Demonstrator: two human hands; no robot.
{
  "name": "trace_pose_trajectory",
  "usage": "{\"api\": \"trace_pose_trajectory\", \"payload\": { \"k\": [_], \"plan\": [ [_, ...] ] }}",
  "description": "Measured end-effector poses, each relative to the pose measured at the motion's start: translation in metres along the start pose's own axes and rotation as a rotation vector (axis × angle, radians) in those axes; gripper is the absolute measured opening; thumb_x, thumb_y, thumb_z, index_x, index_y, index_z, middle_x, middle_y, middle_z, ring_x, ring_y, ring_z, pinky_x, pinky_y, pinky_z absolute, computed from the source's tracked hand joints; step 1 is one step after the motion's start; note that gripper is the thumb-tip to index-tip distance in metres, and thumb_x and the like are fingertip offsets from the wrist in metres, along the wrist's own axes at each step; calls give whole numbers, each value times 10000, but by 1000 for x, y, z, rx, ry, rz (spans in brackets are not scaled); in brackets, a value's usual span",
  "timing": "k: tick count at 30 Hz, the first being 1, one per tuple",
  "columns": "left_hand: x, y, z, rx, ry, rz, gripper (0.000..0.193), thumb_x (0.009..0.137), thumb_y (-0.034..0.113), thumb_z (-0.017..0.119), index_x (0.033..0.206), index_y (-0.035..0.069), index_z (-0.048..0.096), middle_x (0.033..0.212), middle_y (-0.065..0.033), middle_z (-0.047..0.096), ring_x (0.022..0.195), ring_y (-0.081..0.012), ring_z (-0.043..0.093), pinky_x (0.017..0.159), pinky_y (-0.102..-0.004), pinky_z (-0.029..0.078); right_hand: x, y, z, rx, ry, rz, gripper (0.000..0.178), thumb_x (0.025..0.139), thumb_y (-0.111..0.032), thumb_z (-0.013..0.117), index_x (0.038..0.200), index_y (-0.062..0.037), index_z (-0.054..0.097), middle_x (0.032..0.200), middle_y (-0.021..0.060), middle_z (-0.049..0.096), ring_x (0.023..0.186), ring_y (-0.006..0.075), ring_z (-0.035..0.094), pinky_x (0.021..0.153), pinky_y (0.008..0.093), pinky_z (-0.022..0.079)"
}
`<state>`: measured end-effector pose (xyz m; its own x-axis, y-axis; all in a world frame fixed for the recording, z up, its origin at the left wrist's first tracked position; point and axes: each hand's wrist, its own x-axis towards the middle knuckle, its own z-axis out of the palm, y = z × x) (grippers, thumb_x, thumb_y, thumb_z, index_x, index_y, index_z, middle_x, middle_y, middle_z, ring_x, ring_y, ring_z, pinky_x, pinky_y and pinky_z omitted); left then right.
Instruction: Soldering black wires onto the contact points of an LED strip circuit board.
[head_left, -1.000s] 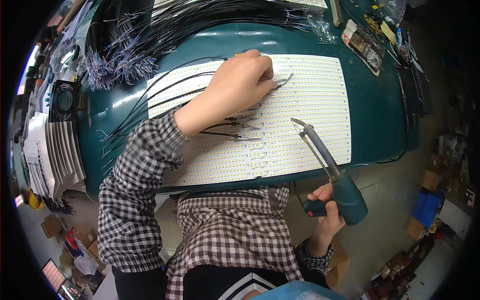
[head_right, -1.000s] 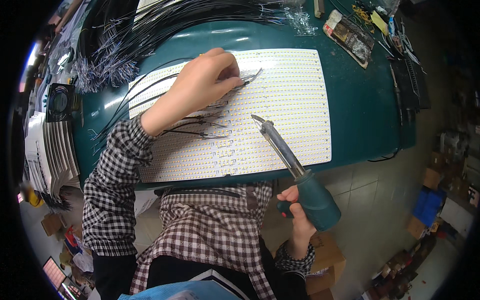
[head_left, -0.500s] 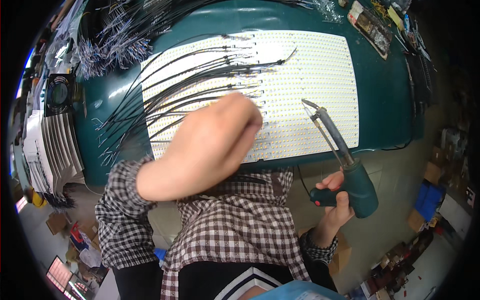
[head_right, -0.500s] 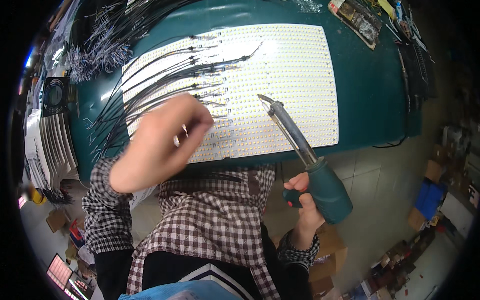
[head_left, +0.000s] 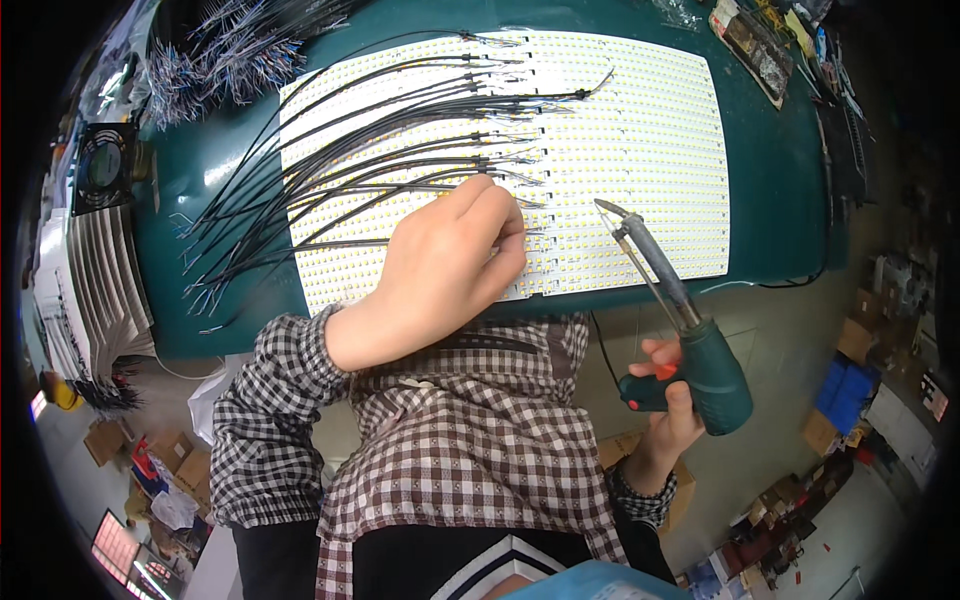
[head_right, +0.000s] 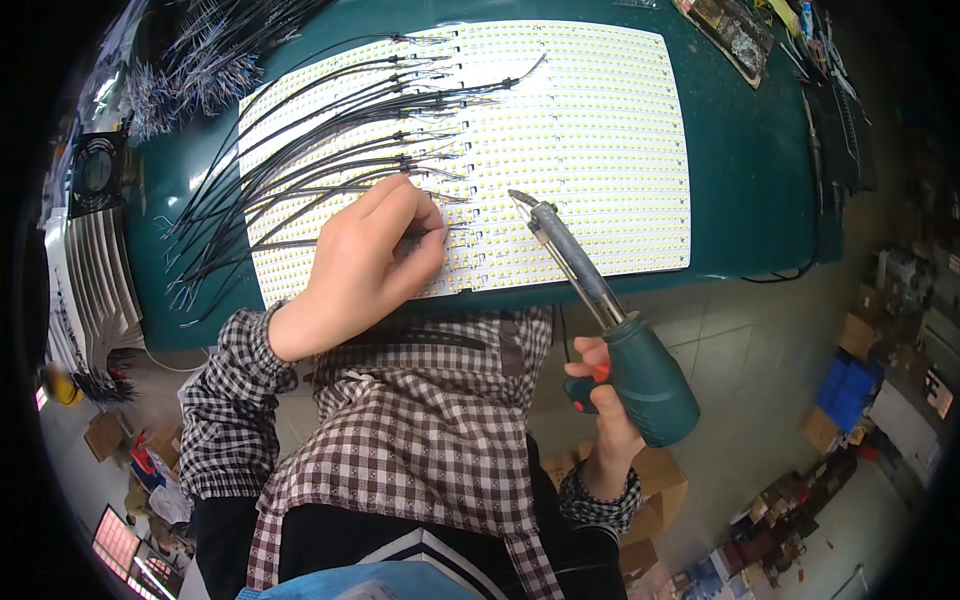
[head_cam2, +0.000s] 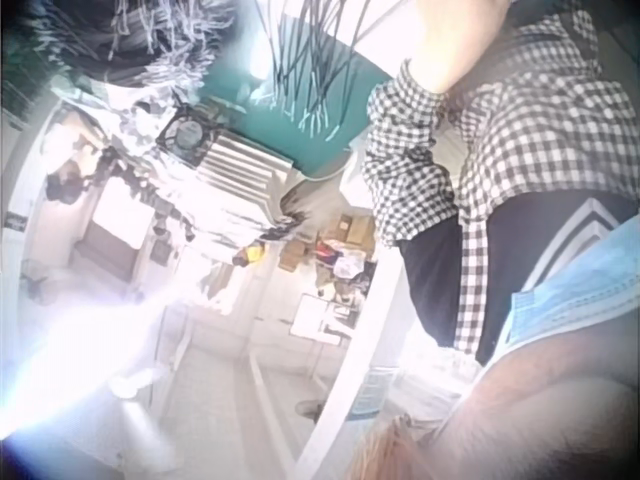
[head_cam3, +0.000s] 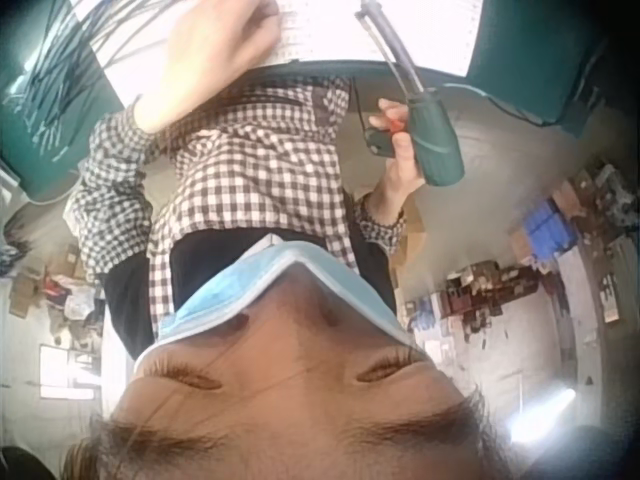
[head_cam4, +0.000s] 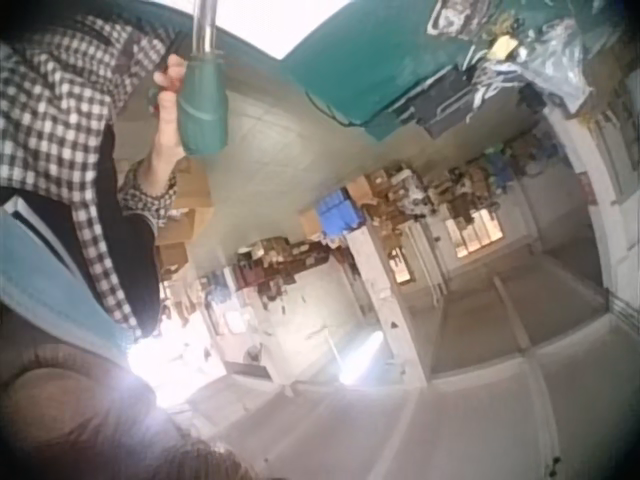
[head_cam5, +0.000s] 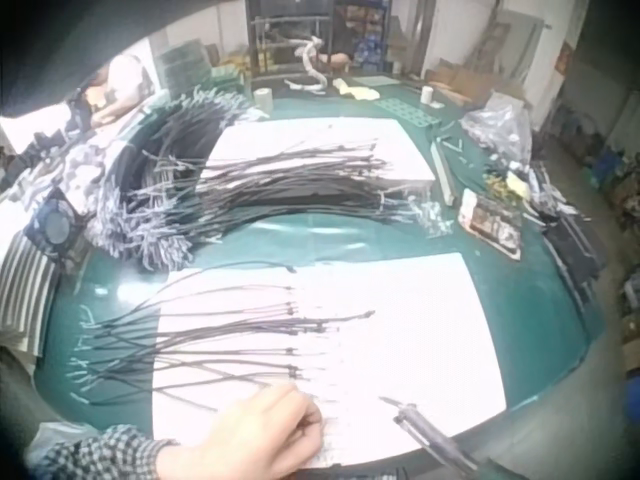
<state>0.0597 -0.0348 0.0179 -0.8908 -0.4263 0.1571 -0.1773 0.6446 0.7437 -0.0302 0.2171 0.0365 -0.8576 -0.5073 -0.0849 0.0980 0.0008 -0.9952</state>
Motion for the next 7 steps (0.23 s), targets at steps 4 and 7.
{"api": "trace_pose_trajectory", "payload": {
  "k": [4,7],
  "plan": [
    [0,-4,2,-19,6,-6,133,734,27,646,778,50,523,712,-88,525,619,-276,565,534,-368,448,-4,1,-2,-8,-26,19,484,831,-273,718,1075,119,574,944,207,623,893,300,642,668,352,596],
    [-1,-5,2,-62,5,-27,135,735,32,650,784,48,526,719,-90,536,628,-270,575,539,-364,452,-7,2,-7,-108,-110,32,575,863,-314,643,1196,131,499,945,194,592,884,286,637,654,338,591]
  ]
}}
